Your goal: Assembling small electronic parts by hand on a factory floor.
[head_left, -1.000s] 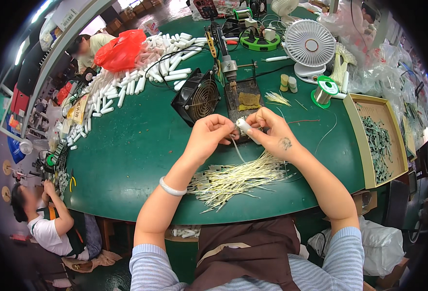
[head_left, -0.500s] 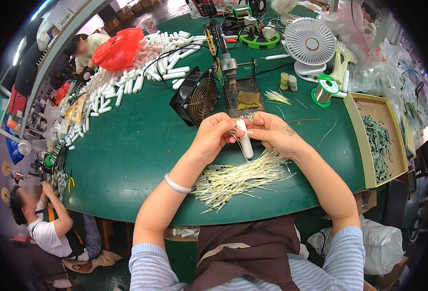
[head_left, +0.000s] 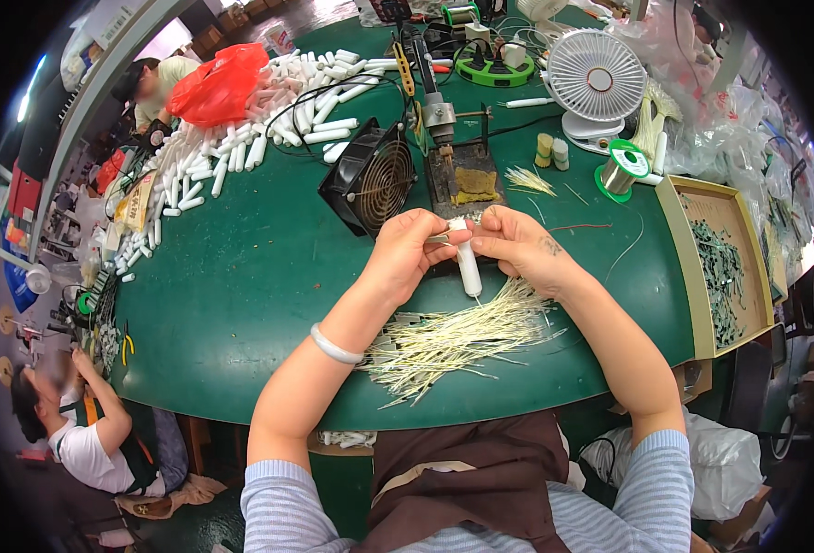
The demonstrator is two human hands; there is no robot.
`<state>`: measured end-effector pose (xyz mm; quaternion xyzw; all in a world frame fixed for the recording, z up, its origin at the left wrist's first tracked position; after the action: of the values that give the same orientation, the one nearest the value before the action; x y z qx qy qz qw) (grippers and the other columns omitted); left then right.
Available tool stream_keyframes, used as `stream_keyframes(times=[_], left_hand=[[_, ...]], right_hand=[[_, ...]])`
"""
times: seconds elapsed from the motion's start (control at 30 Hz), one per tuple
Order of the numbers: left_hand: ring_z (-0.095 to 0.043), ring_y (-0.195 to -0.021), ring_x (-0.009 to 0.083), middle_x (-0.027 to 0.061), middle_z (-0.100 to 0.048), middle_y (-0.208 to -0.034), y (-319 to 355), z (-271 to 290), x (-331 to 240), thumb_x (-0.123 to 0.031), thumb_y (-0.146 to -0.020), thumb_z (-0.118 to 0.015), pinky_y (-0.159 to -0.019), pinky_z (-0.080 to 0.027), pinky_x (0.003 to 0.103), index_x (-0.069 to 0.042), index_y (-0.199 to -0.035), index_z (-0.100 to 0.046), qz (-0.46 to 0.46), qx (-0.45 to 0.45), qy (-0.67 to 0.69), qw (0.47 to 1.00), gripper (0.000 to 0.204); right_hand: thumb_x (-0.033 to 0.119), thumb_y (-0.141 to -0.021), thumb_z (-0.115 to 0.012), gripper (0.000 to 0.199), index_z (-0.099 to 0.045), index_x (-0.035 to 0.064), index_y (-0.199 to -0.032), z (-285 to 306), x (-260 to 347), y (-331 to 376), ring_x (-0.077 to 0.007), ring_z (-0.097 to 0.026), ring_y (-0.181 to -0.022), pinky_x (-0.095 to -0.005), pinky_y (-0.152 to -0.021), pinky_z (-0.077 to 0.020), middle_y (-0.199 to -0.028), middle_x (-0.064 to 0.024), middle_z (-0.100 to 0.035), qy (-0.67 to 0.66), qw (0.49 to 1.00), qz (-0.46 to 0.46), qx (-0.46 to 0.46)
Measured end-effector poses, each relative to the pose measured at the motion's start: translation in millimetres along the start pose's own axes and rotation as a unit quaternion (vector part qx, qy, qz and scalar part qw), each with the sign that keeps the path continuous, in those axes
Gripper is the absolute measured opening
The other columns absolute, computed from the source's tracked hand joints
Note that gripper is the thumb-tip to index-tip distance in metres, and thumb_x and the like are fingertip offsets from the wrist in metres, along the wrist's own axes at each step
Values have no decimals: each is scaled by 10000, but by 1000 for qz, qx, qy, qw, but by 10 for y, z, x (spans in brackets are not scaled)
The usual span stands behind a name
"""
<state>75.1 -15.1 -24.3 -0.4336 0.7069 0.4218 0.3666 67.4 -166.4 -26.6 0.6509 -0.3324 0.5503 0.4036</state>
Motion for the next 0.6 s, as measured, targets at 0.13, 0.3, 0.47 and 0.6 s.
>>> stream_keyframes(times=[0.13,0.3,0.47,0.6], left_hand=[[-690,-902,159,190,-695,-1086,3,-11,-5,-95,-945,-486,-727,-550,246,-41,-861,-565,2,-6,0,1000,128],[-693,-921,178,184,-700,-1066,-39,-5,9,-102,-946,-496,-740,-548,244,-33,-858,-571,-4,-13,-13,1000,135],[-716,-923,217,168,-699,-962,-27,-45,-25,-74,-932,-508,-709,-570,257,4,-912,-519,-16,-18,-4,1000,81],[-717,-925,218,161,-695,-951,-21,-31,-40,-76,-931,-509,-710,-572,260,8,-915,-522,-21,-28,-6,999,87]], right_hand=[[227,-946,-583,167,-478,98,-954,20,47,10,-25,-410,-644,-201,-497,-279,-831,17,-538,-29,998,-6,-56],[209,-986,-504,195,-465,20,-959,110,371,89,-95,-404,-665,-257,-574,-352,-772,-18,-480,244,933,196,-176],[78,-932,-586,99,-529,-2,-923,48,468,98,-72,-392,-643,-239,-562,-354,-774,-13,-500,212,933,221,-189],[31,-890,-643,67,-586,-6,-886,-16,615,175,-39,-362,-601,-217,-523,-322,-768,11,-523,259,901,285,-201]])
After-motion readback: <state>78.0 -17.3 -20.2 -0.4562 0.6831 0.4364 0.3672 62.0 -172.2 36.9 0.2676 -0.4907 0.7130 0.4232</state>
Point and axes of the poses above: each hand's wrist, its own y-axis away from the middle knuckle, its own z-axis out of the back of the hand, x = y × z, the point moved 7 cm from there along -y, towards the middle knuckle
